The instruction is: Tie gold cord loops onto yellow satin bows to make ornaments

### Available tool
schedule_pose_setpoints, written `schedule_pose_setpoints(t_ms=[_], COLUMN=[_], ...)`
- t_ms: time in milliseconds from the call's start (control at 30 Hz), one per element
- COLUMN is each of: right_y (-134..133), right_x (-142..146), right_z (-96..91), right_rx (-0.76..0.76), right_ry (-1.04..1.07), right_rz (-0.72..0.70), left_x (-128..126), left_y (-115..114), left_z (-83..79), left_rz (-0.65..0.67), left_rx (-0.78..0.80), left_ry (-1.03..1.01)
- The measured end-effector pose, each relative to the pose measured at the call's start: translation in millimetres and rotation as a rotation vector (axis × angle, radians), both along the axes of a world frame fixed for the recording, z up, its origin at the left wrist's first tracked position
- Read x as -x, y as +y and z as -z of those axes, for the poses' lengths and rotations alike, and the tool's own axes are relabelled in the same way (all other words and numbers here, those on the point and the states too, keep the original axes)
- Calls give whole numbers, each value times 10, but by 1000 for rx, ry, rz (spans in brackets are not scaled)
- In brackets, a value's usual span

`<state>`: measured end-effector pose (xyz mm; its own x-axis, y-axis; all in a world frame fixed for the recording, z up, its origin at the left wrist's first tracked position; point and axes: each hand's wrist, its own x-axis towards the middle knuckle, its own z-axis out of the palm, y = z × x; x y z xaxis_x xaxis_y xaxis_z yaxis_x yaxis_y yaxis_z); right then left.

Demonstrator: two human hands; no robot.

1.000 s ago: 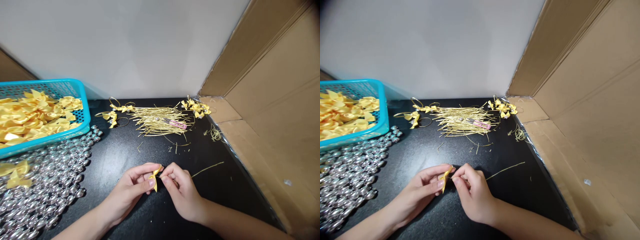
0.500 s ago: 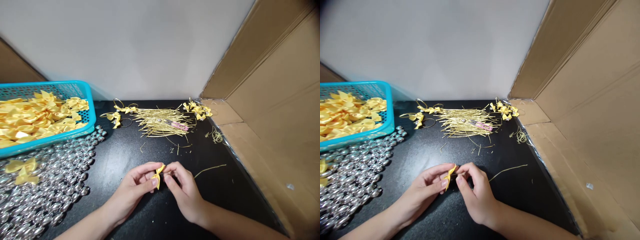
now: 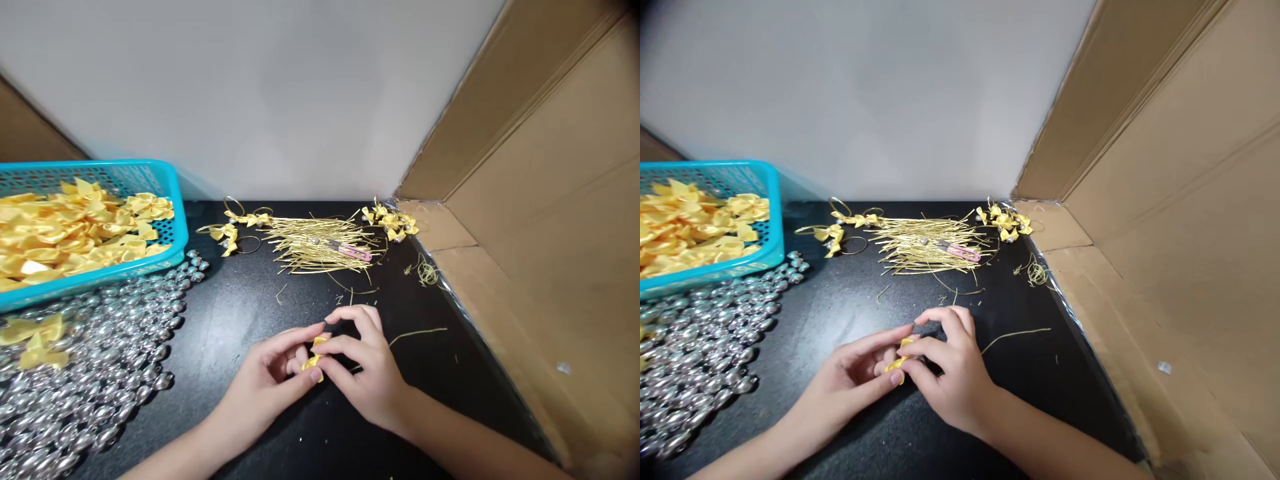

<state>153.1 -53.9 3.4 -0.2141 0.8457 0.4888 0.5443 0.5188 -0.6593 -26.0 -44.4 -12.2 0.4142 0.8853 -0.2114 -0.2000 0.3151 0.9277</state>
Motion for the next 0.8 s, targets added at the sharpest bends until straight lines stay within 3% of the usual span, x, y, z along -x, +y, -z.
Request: schedule_pose_setpoints(t_ms=[300,567,700,800], right_y=[34,23,54,86], right_x=[-22,-38,-43,-36], right_z=[3,-28,-54,-54], right_rx=[56,31,-28,25], right_ry=[17,22,132,249], right_rz=[-70,-92,-120,-199], left_x=[32,58,30,15], left_y=[34,83,111,108], left_z=[15,5,-69,-97], left_rz=[37,108,103,108], left_rx=[57,5,22,9], left_ry=[-22,260,255,221])
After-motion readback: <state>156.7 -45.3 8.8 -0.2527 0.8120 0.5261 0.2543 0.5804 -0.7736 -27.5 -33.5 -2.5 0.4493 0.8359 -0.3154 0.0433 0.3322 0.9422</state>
